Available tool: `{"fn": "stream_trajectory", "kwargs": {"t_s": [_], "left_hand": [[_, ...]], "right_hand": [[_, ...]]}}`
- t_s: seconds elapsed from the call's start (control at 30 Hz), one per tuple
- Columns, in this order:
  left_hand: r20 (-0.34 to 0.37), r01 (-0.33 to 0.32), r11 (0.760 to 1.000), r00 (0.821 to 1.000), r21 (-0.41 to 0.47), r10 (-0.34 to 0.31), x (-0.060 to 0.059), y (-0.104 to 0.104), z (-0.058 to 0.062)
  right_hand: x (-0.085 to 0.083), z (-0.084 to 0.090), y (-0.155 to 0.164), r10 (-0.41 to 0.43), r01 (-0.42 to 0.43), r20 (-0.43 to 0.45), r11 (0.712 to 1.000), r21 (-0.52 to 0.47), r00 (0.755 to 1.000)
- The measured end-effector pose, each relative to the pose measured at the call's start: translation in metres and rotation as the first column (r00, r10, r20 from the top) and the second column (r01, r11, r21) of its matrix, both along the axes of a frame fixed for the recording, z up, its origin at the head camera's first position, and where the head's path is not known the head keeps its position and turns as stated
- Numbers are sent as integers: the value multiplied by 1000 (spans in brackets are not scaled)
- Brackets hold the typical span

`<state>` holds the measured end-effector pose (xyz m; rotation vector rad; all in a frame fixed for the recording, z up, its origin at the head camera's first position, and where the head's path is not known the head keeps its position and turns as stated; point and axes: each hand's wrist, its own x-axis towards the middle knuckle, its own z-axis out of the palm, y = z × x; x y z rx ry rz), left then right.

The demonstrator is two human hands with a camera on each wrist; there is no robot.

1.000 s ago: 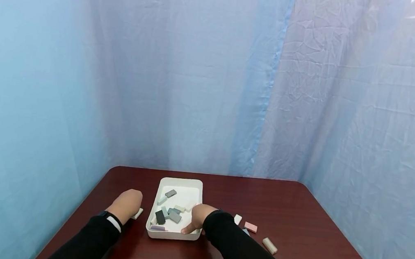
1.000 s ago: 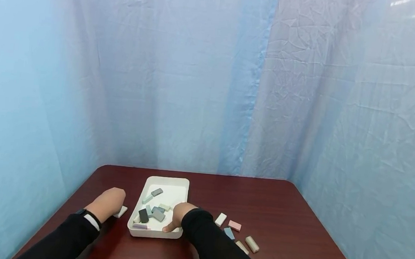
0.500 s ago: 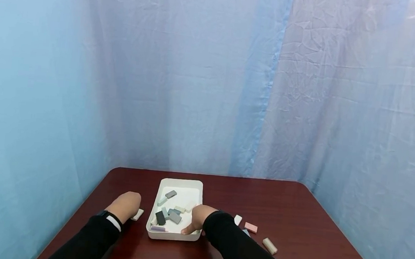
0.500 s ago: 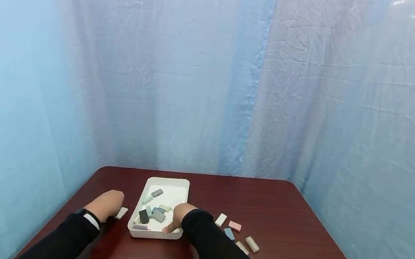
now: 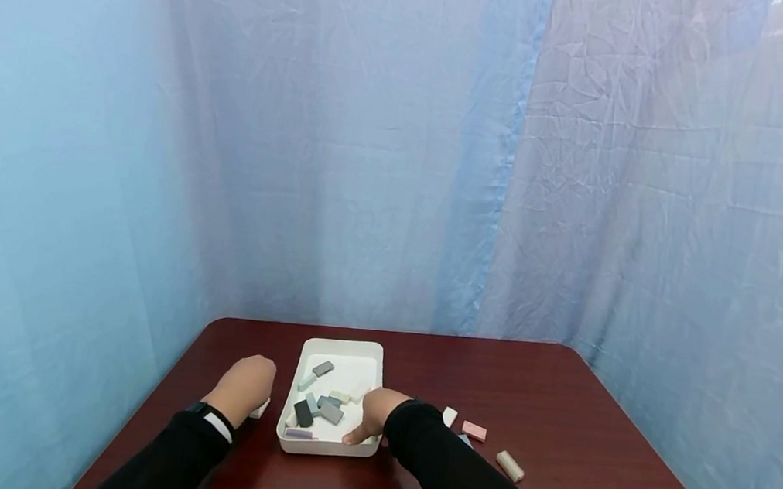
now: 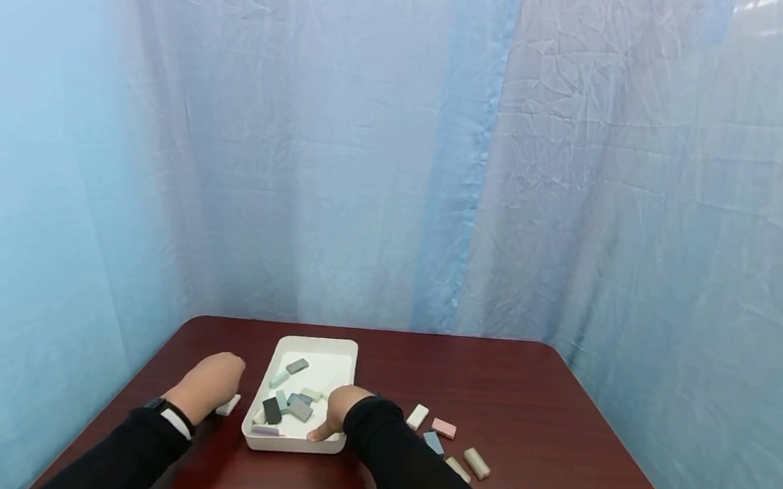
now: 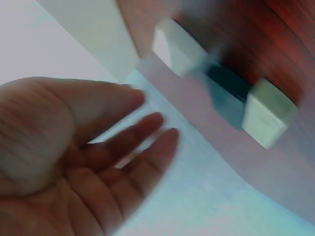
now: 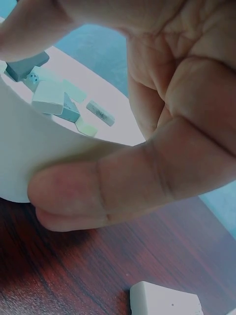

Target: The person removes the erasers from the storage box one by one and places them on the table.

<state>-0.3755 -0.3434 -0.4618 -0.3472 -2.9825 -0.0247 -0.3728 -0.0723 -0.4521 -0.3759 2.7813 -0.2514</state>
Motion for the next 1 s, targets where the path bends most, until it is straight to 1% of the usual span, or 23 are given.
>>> {"fn": "stream_trajectory", "kwargs": {"t_s": [0.03, 0.1, 0.17, 0.23, 0.27, 0.33, 0.37, 0.4, 0.43, 0.47, 0.5, 0.57, 0.6, 0.7, 0.8, 0.87, 0.93, 1.0], "left_hand": [[-6, 20, 1000, 1000, 17, -20, -3, 5, 0], [-26, 85, 994, 996, 73, -83, -7, 18, 1], [-34, 170, 979, 985, 111, -167, -9, 31, 0], [-30, 268, 956, 963, 120, -267, -9, 43, -2], [-14, 315, 942, 949, 114, -316, -7, 49, -4], [40, 384, 919, 920, 91, -389, -4, 58, -9], [61, 409, 909, 908, 78, -414, -2, 62, -11], [80, 424, 903, 900, 67, -429, 0, 65, -13], [92, 432, 900, 895, 52, -436, 2, 68, -15], [98, 435, 900, 894, 40, -437, 3, 70, -16], [93, 431, 902, 897, 24, -431, 4, 72, -17], [52, 430, 903, 902, -9, -429, 5, 74, -18], [31, 434, 901, 901, -28, -433, 5, 75, -20], [-20, 451, 889, 891, -83, -454, 5, 77, -22], [-31, 471, 872, 877, -129, -479, 3, 80, -26], [-28, 478, 865, 873, -151, -487, 2, 81, -29], [-29, 484, 860, 869, -163, -494, 2, 82, -30], [-50, 495, 852, 859, -172, -509, 2, 83, -29]], "right_hand": [[0, 0, 0, 0, 0, 0, 1000, -2, 1000], [0, 1, 1, 1, -1, 2, 1000, -8, 1000], [2, 4, 2, 12, -12, 5, 1000, -12, 1000], [4, 7, 4, 28, -28, 10, 999, -17, 1000], [6, 9, 5, 37, -37, 15, 999, -19, 999], [9, 12, 6, 57, -56, 22, 998, -19, 998], [10, 13, 7, 64, -64, 24, 998, -20, 998], [11, 14, 7, 71, -71, 23, 997, -19, 997], [12, 15, 7, 76, -76, 22, 997, -18, 997], [12, 15, 7, 79, -79, 22, 997, -17, 997], [12, 15, 7, 80, -80, 20, 997, -16, 997], [12, 14, 7, 76, -76, 17, 997, -20, 997], [12, 13, 7, 73, -73, 16, 997, -18, 997], [9, 9, 6, 62, -62, 18, 998, -14, 998], [7, 6, 5, 61, -61, 19, 998, -1, 998], [6, 4, 5, 64, -64, 17, 998, 4, 998], [7, 5, 5, 68, -68, 11, 998, 7, 998], [8, 7, 5, 70, -70, 3, 997, 14, 998]]}}
